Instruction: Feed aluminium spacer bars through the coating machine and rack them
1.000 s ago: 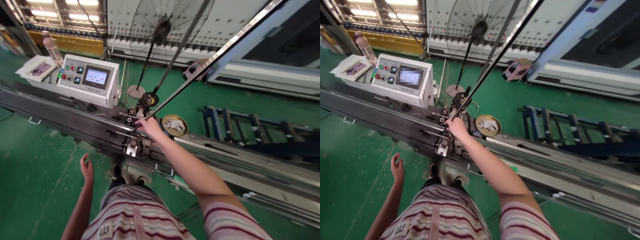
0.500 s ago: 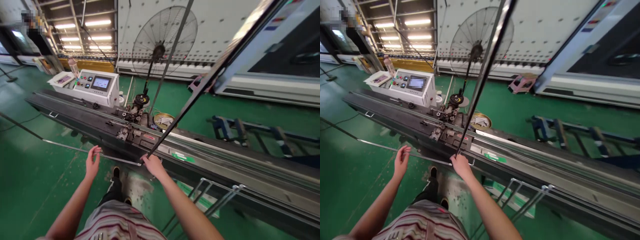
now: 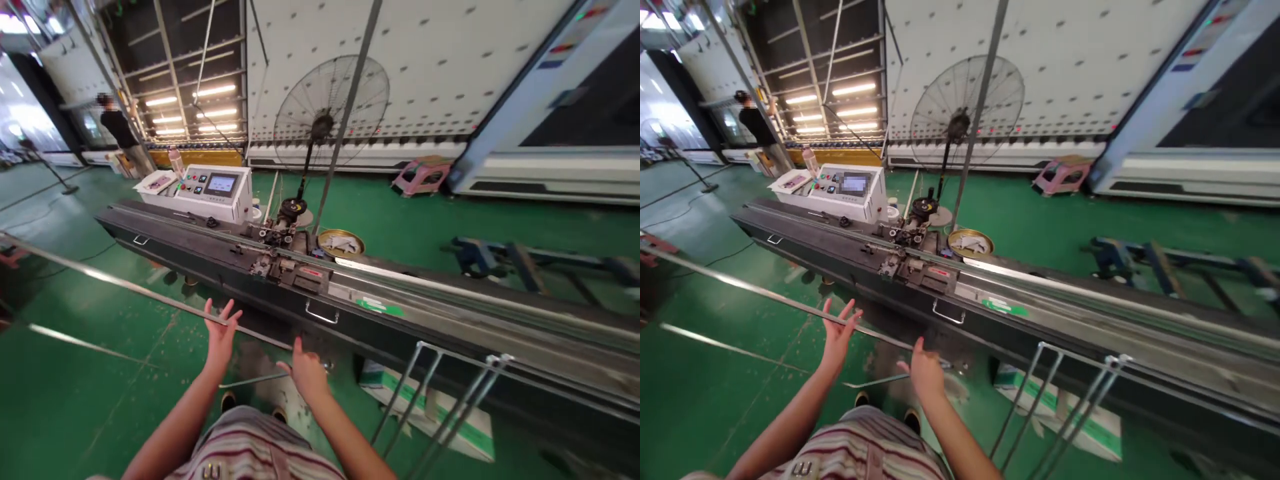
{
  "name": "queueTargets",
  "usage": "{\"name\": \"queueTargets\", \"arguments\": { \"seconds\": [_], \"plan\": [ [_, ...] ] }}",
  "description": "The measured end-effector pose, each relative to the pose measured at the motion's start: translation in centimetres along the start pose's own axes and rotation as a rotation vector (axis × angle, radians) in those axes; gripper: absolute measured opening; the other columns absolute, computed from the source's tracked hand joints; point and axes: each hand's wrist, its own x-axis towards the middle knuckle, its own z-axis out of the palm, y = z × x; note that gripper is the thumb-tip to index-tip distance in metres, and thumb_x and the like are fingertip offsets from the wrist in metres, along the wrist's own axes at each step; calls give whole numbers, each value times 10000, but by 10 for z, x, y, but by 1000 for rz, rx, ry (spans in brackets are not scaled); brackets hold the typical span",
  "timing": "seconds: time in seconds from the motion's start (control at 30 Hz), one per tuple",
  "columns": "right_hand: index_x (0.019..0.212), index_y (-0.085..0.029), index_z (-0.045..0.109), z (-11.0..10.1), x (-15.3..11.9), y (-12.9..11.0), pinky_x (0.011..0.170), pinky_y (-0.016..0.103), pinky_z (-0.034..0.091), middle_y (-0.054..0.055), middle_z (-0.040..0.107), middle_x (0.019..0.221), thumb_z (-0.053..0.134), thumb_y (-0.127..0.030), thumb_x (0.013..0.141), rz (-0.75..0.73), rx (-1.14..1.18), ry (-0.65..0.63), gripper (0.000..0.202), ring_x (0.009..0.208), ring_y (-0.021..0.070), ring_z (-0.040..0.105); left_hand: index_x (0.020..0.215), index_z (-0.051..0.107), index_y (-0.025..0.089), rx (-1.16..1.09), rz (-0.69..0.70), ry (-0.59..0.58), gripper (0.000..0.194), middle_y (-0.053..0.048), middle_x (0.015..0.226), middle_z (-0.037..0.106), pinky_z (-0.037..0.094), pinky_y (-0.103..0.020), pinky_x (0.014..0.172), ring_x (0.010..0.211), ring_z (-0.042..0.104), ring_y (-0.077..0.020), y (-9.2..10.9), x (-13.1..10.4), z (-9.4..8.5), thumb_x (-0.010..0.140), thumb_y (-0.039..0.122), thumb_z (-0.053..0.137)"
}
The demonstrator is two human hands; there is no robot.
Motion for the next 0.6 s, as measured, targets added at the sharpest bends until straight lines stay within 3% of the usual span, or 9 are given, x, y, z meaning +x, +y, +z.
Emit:
{"name": "queueTargets", "arguments": {
  "seconds": [0.07, 0.17, 0.27, 0.33, 0.37, 0.5, 0.6],
  "plan": [
    [1399, -50, 519, -14, -5, -15, 816, 444, 530, 286, 669, 1003, 755, -479, 781, -3, -71, 46, 789, 1005, 371, 648, 1475, 49, 403, -13, -61, 84, 942, -195, 1449, 501, 518, -428, 947, 1151, 656, -261, 3, 4, -27, 828, 411, 734],
    [1299, -119, 618, -46, -3, -19, 917, 440, 497, 225, 673, 1060, 600, -464, 908, -49, 25, 165, 522, 1059, 320, 615, 1435, 103, 462, -7, -85, 127, 887, -144, 1423, 543, 545, -380, 884, 1181, 641, -259, 17, 13, -68, 820, 392, 738],
    [1208, -173, 672, -72, 9, -1, 1044, 437, 427, 159, 648, 1179, 461, -438, 975, -65, 346, 492, 411, 1153, 268, 562, 1417, 139, 510, 50, -29, 101, 803, -97, 1375, 593, 541, -443, 913, 1195, 634, -259, 33, 21, -102, 851, 385, 696],
    [1221, -195, 662, -80, 18, 12, 1086, 433, 397, 135, 597, 1285, 518, -473, 937, -50, 625, 699, 423, 1230, 253, 519, 1408, 178, 541, 85, 7, 91, 749, -62, 1333, 628, 510, -519, 965, 1210, 624, -260, 44, 26, -119, 873, 353, 667],
    [1219, -201, 662, -82, 22, 17, 1075, 430, 408, 130, 590, 1297, 552, -498, 911, -52, 783, 732, 442, 1235, 248, 522, 1400, 208, 554, 94, 16, 98, 731, -43, 1308, 645, 487, -552, 992, 1219, 618, -259, 49, 28, -126, 874, 329, 664],
    [1071, -202, 720, -84, 30, 14, 916, 377, 496, 91, 702, 1029, 628, -596, 829, -176, 1404, 489, 472, 994, 213, 639, 1358, 341, 550, 53, -5, 183, 713, 1, 1205, 700, 384, -606, 1098, 1249, 596, -249, 71, 32, -143, 831, 228, 697],
    [941, -200, 762, -88, 28, 1, 753, 329, 506, 64, 700, 834, 700, -653, 740, -261, 1639, 432, 500, 770, 174, 606, 1357, 390, 499, 10, -31, 215, 719, -3, 1205, 704, 348, -568, 1152, 1281, 570, -238, 85, 34, -152, 800, 192, 728]
  ]
}}
